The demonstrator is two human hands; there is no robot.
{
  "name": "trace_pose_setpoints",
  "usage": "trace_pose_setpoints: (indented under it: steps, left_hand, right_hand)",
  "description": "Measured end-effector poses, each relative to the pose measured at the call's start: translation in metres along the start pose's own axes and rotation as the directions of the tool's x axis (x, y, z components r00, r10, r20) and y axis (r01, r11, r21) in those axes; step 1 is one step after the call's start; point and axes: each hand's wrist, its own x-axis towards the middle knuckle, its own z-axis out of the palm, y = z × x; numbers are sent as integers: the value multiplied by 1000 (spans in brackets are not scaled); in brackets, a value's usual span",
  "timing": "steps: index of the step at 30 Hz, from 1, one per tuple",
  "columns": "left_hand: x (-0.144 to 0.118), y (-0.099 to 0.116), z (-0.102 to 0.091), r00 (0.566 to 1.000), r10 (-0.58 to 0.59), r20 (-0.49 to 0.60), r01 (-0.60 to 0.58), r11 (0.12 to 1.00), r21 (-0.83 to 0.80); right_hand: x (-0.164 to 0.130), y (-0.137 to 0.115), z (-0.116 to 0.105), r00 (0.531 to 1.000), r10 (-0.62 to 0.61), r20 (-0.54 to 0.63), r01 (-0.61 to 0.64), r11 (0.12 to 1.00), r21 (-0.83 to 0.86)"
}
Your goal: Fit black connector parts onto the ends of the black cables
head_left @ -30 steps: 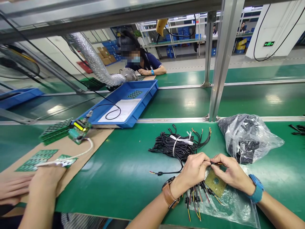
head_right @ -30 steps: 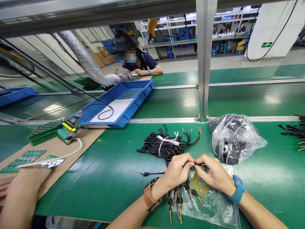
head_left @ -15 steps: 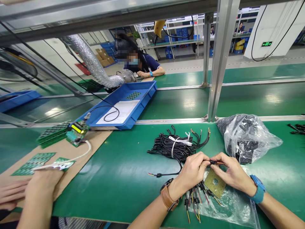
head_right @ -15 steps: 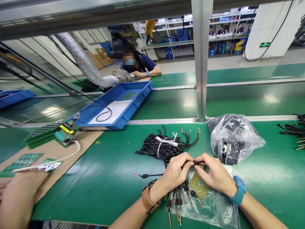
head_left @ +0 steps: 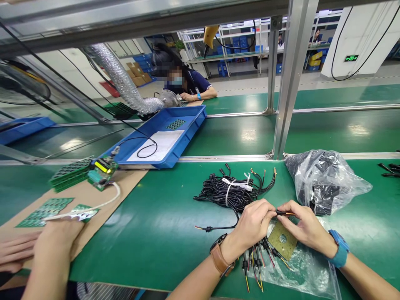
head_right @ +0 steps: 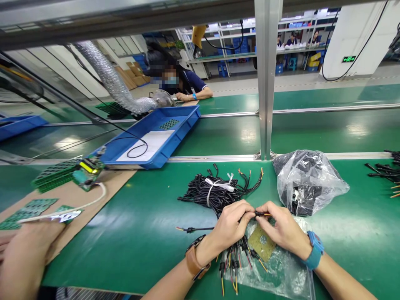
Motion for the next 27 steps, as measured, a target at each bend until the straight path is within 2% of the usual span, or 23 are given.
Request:
trace_pose_setpoints:
  steps: [5, 27]
  left_hand:
    - [-1, 2, 2, 999, -6, -44, 4, 998, -61]
    - [0, 0, 4, 999, -21, -25, 18, 996, -90]
  right_hand:
    - [-3, 1, 2, 1000, -4, 18, 4, 1000, 11]
    - [-1, 1, 5, 999, 8, 47, -10, 999, 34]
